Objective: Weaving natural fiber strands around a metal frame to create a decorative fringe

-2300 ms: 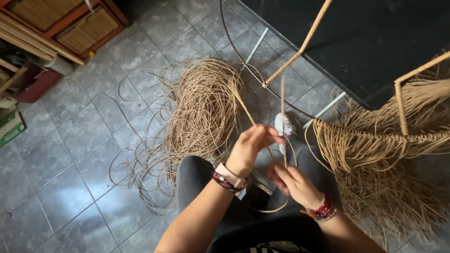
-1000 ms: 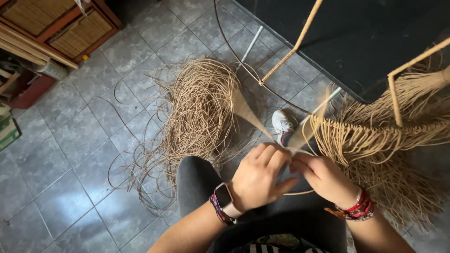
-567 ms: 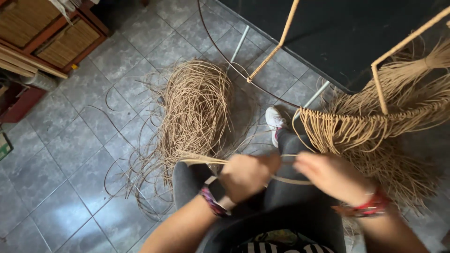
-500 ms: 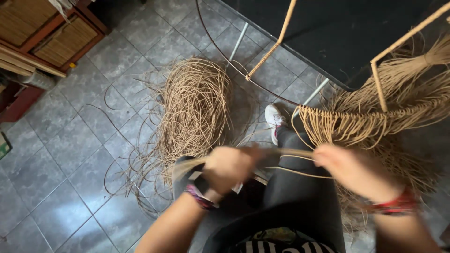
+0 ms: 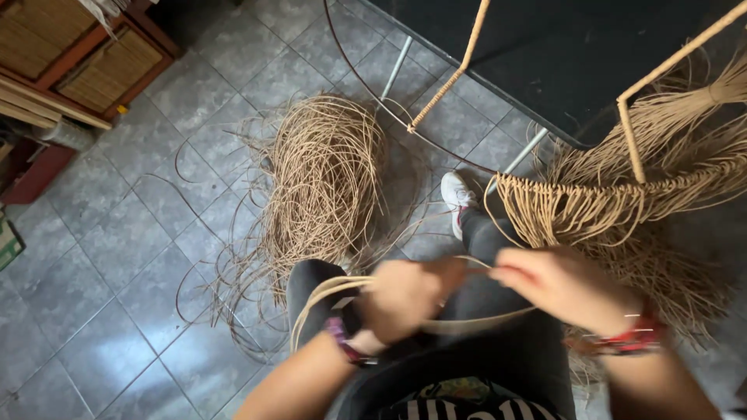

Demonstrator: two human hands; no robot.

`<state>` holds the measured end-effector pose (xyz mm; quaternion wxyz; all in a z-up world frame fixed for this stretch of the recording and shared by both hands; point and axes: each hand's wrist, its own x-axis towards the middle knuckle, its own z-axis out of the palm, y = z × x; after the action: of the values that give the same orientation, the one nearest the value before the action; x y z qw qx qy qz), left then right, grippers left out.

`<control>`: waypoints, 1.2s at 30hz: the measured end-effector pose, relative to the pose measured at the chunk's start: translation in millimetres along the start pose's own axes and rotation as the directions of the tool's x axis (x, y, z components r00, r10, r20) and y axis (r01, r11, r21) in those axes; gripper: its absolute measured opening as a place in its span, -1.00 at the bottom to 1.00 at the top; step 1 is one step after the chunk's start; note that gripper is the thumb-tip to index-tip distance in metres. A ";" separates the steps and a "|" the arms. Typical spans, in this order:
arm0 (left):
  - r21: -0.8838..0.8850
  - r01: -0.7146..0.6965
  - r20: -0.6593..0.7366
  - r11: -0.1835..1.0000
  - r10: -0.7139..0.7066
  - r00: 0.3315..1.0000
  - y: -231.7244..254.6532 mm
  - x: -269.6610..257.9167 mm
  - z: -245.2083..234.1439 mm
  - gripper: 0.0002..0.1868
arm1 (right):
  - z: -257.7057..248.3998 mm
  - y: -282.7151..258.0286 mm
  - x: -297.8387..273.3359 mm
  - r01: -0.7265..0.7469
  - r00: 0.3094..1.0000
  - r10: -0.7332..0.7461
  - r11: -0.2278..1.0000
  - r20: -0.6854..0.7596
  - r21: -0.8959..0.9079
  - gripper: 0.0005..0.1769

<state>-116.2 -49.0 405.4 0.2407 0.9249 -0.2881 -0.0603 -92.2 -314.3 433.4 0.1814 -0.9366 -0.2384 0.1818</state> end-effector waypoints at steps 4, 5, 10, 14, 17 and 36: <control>0.396 0.158 0.004 0.905 -0.174 0.985 -90.1 -34.4 -4.8 -0.78 | -32.9 33.4 -19.1 -0.147 0.989 0.147 0.984 0.012 0.100 -0.83; 0.356 0.212 0.065 0.910 -0.251 0.966 -110.4 -41.0 -13.7 -0.87 | -38.4 39.5 -21.2 -0.182 0.983 0.181 0.982 0.014 0.043 -0.81; 0.081 0.076 0.176 0.994 -0.089 0.980 -40.1 -13.1 -31.8 -0.05 | 0.2 -27.7 15.0 -0.159 0.986 0.160 0.987 0.052 -0.021 -0.82; 0.042 0.253 0.175 0.967 -0.256 0.951 8.0 12.3 28.7 -0.45 | 53.1 -18.6 36.7 0.059 0.997 -0.061 0.997 -0.050 -0.056 -0.87; 0.038 0.445 0.023 0.895 -0.446 0.895 -32.3 -7.9 31.5 -0.45 | 1.9 -10.6 22.2 -0.050 0.996 0.057 0.993 -0.062 0.106 -0.81; 0.009 0.185 -0.003 0.983 -0.185 0.983 -79.7 9.3 14.5 -0.76 | 9.9 26.3 42.8 -0.093 0.996 0.095 0.984 -0.006 0.152 -0.59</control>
<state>-71.9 -3.0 354.6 0.2300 0.9488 -0.2009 -0.0803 -51.3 -311.5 402.7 0.2447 -0.9315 -0.1785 0.2017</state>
